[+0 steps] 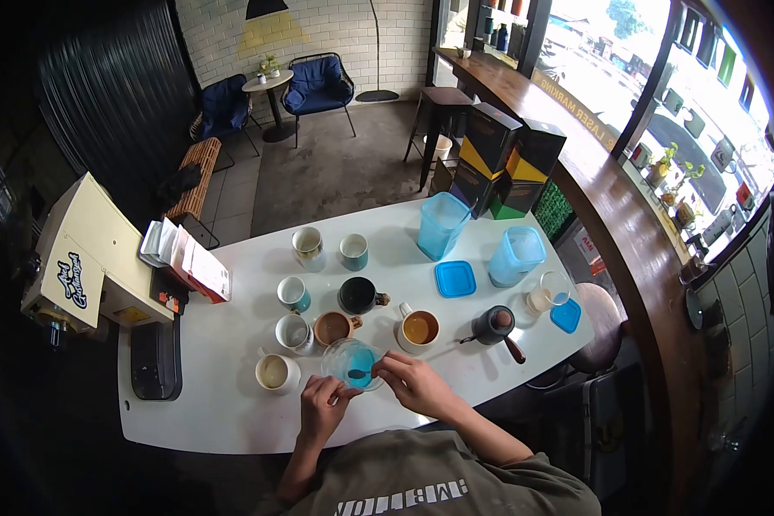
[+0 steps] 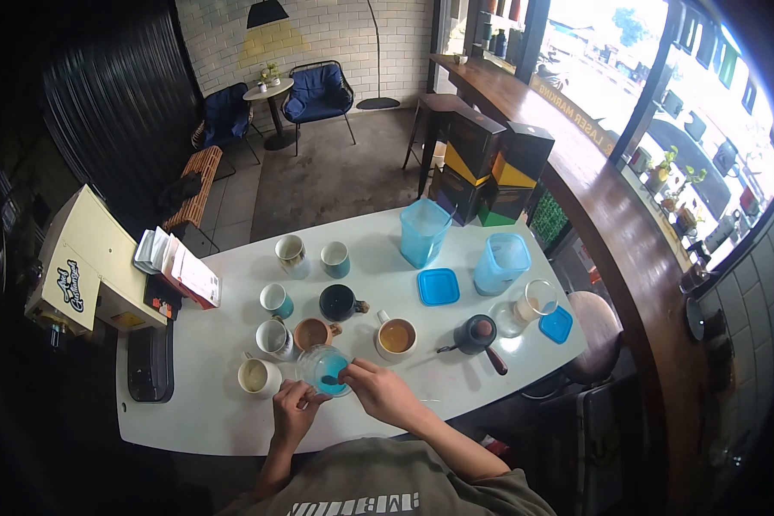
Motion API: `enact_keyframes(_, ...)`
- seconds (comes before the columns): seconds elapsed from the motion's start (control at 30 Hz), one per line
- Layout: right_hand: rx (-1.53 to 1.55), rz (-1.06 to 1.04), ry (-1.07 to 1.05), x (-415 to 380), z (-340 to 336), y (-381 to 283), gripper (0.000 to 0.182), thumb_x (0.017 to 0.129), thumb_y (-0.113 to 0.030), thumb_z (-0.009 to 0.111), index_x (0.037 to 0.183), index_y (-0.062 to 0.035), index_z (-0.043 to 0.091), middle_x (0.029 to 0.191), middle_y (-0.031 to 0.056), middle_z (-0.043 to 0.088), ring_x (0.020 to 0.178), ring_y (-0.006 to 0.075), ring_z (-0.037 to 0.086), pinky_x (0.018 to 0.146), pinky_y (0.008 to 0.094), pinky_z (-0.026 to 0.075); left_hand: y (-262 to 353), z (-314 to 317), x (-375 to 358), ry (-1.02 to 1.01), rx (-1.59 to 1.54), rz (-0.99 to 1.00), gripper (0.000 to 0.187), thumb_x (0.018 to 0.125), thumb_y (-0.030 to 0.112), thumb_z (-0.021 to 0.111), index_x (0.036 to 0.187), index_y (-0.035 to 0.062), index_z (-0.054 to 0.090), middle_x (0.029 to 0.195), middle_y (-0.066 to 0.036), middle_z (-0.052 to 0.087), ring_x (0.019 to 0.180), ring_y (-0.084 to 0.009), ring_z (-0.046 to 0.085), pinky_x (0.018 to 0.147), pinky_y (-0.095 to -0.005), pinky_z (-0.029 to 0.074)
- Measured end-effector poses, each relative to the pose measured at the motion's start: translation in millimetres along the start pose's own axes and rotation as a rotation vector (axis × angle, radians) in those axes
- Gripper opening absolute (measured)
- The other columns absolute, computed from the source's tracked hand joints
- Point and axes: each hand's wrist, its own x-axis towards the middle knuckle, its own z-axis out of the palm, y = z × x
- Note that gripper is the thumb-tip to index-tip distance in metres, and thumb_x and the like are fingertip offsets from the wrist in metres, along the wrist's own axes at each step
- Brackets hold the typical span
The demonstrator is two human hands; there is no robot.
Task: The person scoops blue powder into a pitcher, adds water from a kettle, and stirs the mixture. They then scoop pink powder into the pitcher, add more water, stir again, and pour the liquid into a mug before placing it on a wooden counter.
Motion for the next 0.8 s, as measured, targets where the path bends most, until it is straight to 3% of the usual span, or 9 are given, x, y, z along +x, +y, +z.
enact_keyframes(0.8,-0.032,0.012,-0.033,4,-2,-2,0.012,0.093,-0.006,0.054,0.101,-0.0021,0.061,0.096,0.0149,0.065,0.085,0.0366,0.064,0.072,0.0434,0.052,-5,2,-4,0.009,-0.024,-0.006,0.032,0.071,0.009,0.082,0.068,0.0065,0.050,0.060,-0.003,0.054,0.059,-0.0247,0.050,0.056,-0.0368,0.041)
